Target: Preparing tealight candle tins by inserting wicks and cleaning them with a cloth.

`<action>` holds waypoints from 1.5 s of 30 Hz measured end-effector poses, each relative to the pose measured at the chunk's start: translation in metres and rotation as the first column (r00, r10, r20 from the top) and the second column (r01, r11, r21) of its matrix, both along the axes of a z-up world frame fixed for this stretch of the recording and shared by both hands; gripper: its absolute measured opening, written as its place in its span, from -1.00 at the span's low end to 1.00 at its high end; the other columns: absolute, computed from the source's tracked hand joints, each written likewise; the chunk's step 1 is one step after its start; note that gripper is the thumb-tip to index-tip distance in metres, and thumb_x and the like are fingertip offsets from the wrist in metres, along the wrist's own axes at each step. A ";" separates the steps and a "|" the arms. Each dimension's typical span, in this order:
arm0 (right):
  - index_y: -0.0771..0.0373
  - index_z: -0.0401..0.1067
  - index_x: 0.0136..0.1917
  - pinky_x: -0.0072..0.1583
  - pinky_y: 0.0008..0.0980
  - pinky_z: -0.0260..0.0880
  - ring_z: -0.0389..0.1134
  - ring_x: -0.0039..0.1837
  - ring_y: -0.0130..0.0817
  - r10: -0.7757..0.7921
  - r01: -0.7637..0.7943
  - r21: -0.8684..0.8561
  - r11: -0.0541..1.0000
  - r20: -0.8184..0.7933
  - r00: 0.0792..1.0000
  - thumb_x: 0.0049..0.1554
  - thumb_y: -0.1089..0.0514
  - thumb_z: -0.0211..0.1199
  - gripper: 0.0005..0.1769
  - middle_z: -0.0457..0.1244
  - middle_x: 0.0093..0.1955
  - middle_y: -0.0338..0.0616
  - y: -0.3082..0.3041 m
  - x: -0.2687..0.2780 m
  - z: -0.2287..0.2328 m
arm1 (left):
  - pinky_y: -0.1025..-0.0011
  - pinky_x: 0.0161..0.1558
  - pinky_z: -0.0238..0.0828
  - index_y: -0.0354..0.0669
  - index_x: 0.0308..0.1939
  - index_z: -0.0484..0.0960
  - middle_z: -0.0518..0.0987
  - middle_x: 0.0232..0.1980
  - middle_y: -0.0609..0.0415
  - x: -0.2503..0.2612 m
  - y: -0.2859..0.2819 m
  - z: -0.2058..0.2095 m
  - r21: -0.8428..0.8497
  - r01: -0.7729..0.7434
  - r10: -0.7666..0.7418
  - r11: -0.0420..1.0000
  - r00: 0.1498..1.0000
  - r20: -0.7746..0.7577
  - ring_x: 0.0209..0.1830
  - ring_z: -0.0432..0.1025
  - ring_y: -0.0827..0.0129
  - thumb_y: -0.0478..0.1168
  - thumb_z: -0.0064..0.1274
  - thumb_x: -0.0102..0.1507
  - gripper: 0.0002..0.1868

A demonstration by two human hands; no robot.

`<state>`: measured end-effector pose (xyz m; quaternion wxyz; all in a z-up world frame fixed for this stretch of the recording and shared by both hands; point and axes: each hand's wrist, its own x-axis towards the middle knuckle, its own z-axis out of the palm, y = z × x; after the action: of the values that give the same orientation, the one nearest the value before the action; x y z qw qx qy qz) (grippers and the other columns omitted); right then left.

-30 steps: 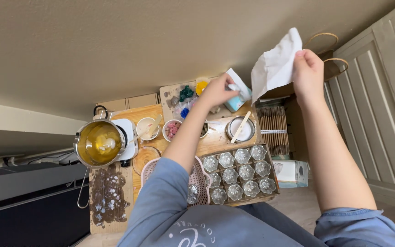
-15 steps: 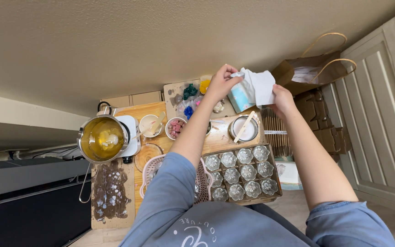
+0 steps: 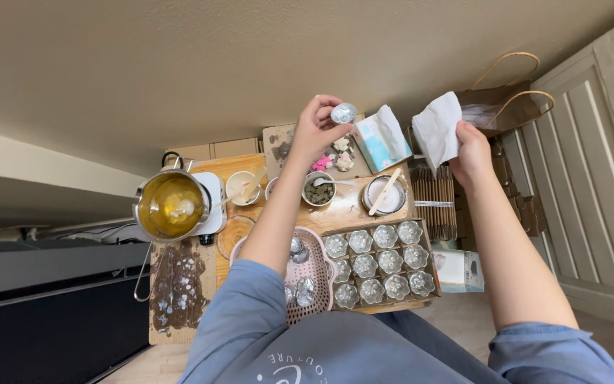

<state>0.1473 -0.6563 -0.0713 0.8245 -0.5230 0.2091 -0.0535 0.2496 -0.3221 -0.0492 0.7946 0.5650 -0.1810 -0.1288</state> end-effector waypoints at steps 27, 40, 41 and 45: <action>0.28 0.39 0.28 0.27 -0.21 0.38 0.38 0.22 -0.29 0.147 -0.151 -0.020 0.988 -0.149 0.978 0.39 0.07 -0.10 -0.63 0.35 0.21 -0.12 0.032 0.010 -0.044 | 0.40 -0.07 0.49 -0.40 0.00 0.61 0.64 -0.04 -0.08 -0.034 -0.112 -0.093 0.305 -0.107 0.204 0.946 0.930 -0.306 -0.09 0.55 0.32 -0.09 0.41 -0.05 -0.36; 0.37 0.43 0.29 0.28 -0.35 0.36 0.36 0.18 -0.38 0.173 -0.075 -0.299 0.951 0.316 0.933 0.35 0.14 0.06 -0.66 0.35 0.17 -0.15 0.124 -0.112 0.163 | 0.38 0.28 0.50 -0.17 0.08 0.55 0.67 0.07 0.06 -0.158 0.025 0.133 0.275 -0.190 0.085 0.942 0.932 0.353 0.16 0.58 0.36 -0.23 0.38 0.10 -0.50; 0.40 0.44 0.24 0.37 -0.36 0.29 0.31 0.31 -0.37 0.279 -0.127 -0.392 0.911 0.360 0.890 0.37 0.16 0.10 -0.70 0.29 0.29 -0.14 0.139 -0.118 0.169 | 0.37 0.23 0.52 -0.17 0.06 0.56 0.67 0.05 0.03 -0.167 0.032 0.139 0.310 -0.232 0.094 0.922 0.911 0.400 0.12 0.59 0.32 -0.22 0.40 0.08 -0.49; 0.36 0.57 0.08 0.38 -0.39 0.31 0.27 0.32 -0.40 0.568 -0.321 -0.572 0.755 0.325 0.756 0.38 0.13 -0.05 -0.61 0.24 0.27 -0.17 0.188 -0.130 0.198 | 0.27 0.12 0.52 -0.20 0.05 0.56 0.66 -0.01 -0.06 -0.202 0.058 0.151 0.354 -0.403 0.160 0.844 0.819 0.550 0.04 0.59 0.15 -0.21 0.44 0.02 -0.44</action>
<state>0.0168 -0.4687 0.1269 0.6796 -0.7161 -0.1571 -0.0270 0.0477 -0.2642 0.1021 0.5751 0.7694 -0.2571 0.1058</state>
